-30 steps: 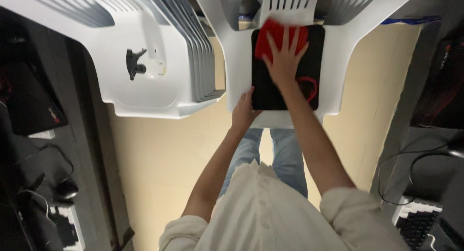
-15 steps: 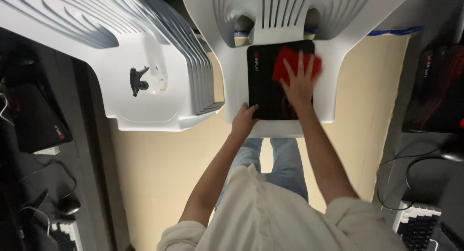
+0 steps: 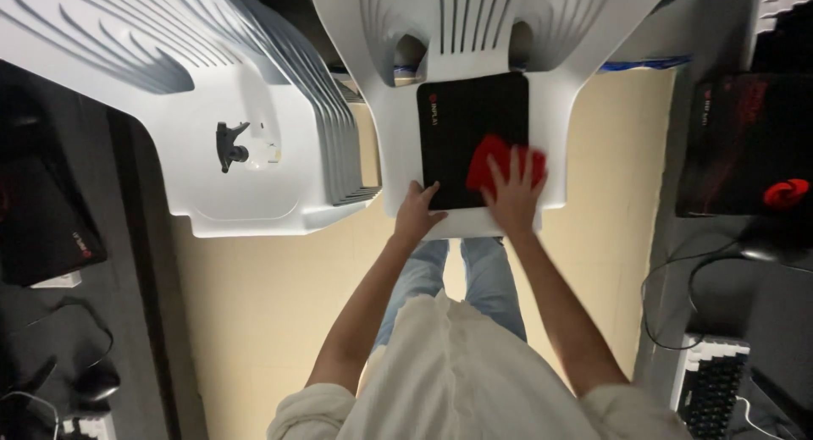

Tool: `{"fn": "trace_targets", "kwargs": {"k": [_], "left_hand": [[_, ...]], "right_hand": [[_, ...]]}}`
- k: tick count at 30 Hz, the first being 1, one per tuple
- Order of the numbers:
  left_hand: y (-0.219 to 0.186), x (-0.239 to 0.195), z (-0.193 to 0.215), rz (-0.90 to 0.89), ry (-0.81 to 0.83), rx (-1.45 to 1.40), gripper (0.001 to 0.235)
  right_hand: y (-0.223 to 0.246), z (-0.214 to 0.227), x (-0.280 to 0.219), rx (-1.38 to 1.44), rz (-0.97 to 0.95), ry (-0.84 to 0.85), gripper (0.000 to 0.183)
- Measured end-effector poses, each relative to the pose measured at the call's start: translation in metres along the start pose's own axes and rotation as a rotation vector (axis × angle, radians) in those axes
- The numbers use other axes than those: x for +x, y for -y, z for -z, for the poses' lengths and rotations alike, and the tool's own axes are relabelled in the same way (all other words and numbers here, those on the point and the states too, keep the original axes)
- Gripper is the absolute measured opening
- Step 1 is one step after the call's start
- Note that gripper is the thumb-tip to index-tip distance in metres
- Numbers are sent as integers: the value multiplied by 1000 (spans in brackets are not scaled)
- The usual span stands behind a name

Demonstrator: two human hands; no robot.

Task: The person wipes a black mousepad with a red cloth, sprays it with a cleaning solution, and continues wiping. They then pick up a second mousepad from a desk and wipe it as well.

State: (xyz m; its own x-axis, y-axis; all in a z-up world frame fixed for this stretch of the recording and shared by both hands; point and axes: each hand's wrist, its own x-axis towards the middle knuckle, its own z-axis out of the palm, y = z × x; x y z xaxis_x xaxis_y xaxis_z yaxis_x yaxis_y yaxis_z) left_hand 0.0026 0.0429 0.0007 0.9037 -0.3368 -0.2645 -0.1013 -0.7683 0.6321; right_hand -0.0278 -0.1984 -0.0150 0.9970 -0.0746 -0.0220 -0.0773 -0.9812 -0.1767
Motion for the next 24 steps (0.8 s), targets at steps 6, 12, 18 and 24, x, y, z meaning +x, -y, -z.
{"fn": "trace_targets", "kwargs": {"k": [6,12,18,24], "left_hand": [[23,7,-4,-98,-52,-165,114],[28,5,4,-53,90,-297,114],[27,4,-18,142,46,-156,75],[17,-3,-32,84,-106,-156,64]], "right_hand": [[81,-10,-38,101,58,203,78],[58,-18,12,112,189,234,81],[-10,7,86,66,3,68,85],[-7,17,54,-16,-130,38,85]]}}
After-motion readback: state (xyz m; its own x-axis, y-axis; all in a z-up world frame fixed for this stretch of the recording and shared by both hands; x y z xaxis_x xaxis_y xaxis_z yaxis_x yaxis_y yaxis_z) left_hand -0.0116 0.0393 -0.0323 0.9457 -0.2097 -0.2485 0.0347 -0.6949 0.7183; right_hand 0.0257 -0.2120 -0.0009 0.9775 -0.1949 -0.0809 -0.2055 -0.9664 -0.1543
